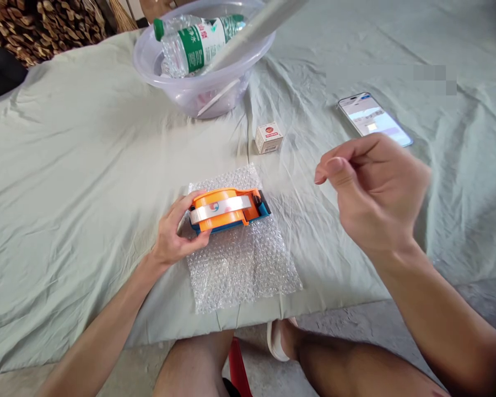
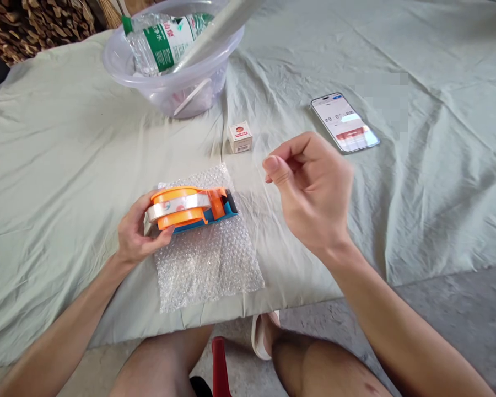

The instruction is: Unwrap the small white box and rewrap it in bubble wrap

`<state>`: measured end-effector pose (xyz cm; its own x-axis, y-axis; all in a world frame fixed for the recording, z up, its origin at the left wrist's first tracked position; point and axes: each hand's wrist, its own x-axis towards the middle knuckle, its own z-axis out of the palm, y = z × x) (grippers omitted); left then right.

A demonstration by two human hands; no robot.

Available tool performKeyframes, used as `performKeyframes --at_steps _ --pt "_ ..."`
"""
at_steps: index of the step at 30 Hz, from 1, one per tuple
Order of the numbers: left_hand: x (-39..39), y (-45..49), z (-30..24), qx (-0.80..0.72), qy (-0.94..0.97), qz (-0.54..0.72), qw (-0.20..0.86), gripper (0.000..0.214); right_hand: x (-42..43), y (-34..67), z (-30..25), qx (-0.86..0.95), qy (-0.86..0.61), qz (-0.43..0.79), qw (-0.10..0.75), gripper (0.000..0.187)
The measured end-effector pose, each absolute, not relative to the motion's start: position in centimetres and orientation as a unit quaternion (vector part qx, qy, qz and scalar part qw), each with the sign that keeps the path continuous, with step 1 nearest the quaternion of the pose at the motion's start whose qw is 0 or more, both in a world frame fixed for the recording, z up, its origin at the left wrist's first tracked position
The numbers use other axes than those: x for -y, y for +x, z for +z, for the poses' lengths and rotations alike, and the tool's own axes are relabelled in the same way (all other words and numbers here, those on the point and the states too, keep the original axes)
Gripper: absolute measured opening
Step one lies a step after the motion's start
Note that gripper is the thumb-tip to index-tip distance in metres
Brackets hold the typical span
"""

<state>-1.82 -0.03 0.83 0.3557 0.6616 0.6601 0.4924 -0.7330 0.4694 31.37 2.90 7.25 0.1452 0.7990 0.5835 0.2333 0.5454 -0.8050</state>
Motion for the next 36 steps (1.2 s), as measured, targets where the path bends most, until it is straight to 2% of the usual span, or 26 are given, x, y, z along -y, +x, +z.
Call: performKeyframes --at_steps 3,7,10,12,19,21,24,28,36 --pt "0.0 -1.6 1.1 -0.349 0.819 0.446 0.091 0.074 -2.6 31.7 8.7 0.625 -0.401 0.175 0.647 0.042" --pt "0.2 -1.5 1.5 -0.354 0.827 0.430 0.080 0.075 -1.7 31.6 10.5 0.624 -0.414 0.154 0.645 0.030" --pt "0.2 -1.4 1.5 -0.348 0.827 0.434 0.076 0.077 -1.5 31.6 11.1 0.623 -0.429 0.149 0.637 0.032" --pt "0.1 -1.5 1.4 -0.349 0.824 0.439 0.080 0.078 -1.8 32.0 10.8 0.630 -0.433 0.197 0.614 0.037" --pt "0.0 -1.9 0.9 -0.365 0.815 0.439 0.094 0.080 -3.3 34.2 7.3 0.564 -0.449 0.479 0.501 0.049" --pt "0.0 -2.0 0.8 -0.369 0.813 0.440 0.094 0.079 -3.3 34.6 6.5 0.559 -0.467 0.508 0.459 0.052" --pt "0.0 -2.0 0.7 -0.371 0.815 0.436 0.087 0.078 -3.2 34.6 5.8 0.555 -0.499 0.523 0.413 0.040" --pt "0.0 -2.2 0.5 -0.372 0.817 0.435 0.073 0.077 -3.2 34.3 5.2 0.546 -0.500 0.555 0.379 0.041" --pt "0.0 -2.0 0.6 -0.374 0.816 0.431 0.090 0.079 -3.3 33.0 3.9 0.466 -0.465 0.634 0.406 0.049"
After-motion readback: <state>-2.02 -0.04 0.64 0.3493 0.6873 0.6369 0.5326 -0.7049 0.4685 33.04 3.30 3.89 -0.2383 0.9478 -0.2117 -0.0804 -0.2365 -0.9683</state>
